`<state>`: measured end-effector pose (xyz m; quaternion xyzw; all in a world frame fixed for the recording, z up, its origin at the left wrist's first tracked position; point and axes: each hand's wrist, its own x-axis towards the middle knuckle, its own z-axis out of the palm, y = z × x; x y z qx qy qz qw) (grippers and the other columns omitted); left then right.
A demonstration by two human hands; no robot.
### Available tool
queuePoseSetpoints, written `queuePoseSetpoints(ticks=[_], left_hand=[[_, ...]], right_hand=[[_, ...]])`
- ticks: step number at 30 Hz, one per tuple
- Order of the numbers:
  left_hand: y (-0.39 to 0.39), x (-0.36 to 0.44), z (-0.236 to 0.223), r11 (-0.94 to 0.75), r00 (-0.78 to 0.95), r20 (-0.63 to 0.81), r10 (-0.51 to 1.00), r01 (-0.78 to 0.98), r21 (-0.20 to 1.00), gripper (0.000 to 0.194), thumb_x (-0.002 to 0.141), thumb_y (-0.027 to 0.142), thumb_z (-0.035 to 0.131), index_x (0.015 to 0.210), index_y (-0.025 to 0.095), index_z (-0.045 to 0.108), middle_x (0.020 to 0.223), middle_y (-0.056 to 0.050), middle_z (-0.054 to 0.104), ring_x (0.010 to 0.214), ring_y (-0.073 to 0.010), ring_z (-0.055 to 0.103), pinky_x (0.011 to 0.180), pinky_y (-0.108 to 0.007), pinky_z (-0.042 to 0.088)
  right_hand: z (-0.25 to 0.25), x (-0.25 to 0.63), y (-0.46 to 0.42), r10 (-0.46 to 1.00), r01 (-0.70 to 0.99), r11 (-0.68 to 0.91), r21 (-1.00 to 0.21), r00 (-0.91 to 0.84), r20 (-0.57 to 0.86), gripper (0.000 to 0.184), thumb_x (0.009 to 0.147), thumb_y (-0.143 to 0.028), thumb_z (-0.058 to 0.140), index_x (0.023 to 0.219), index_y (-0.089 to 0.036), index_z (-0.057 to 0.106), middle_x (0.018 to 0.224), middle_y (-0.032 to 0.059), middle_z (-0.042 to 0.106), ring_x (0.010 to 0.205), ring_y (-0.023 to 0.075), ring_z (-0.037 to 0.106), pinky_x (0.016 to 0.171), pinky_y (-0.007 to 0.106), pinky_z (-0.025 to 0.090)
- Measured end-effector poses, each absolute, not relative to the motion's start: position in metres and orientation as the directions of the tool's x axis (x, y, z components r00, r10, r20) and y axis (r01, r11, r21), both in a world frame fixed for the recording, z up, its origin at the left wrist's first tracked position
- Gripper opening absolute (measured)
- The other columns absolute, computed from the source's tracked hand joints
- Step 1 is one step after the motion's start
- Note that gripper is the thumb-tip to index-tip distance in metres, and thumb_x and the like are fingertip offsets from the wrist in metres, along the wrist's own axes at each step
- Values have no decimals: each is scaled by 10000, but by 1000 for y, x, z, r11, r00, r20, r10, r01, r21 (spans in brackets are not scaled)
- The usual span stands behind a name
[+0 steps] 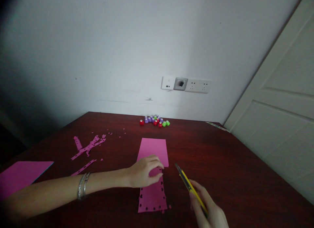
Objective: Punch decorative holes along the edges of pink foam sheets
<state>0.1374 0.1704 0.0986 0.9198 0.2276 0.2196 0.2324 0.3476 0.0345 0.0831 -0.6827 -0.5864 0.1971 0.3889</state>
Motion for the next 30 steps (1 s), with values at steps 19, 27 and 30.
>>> queuePoseSetpoints(ticks=[19, 27, 30], left_hand=[[200, 126, 98, 115, 409, -69, 910, -89, 989, 338, 705, 422, 633, 730, 86, 663, 681, -60, 627, 577, -94, 539, 541, -210, 417], [266, 1, 163, 43, 411, -403, 818, 654, 755, 262, 693, 297, 660, 676, 36, 667, 540, -60, 625, 517, -130, 578, 575, -255, 455], [282, -38, 173, 157, 267, -584, 766, 804, 574, 209, 715, 219, 652, 664, 17, 651, 503, -61, 615, 528, -131, 578, 581, -250, 451]], right_hand=[[77, 281, 112, 992, 254, 84, -964, -116, 56, 304, 823, -404, 475, 1026, -181, 505, 994, 81, 610, 873, 186, 595, 724, 285, 471], [65, 318, 104, 990, 741, 137, -657, -87, 110, 201, 781, -196, 459, 897, -182, 623, 888, 46, 568, 719, 143, 568, 699, 252, 450], [61, 322, 106, 991, 760, 135, -636, -103, 87, 212, 767, -183, 475, 909, -190, 632, 885, 41, 569, 748, 149, 571, 711, 245, 446]])
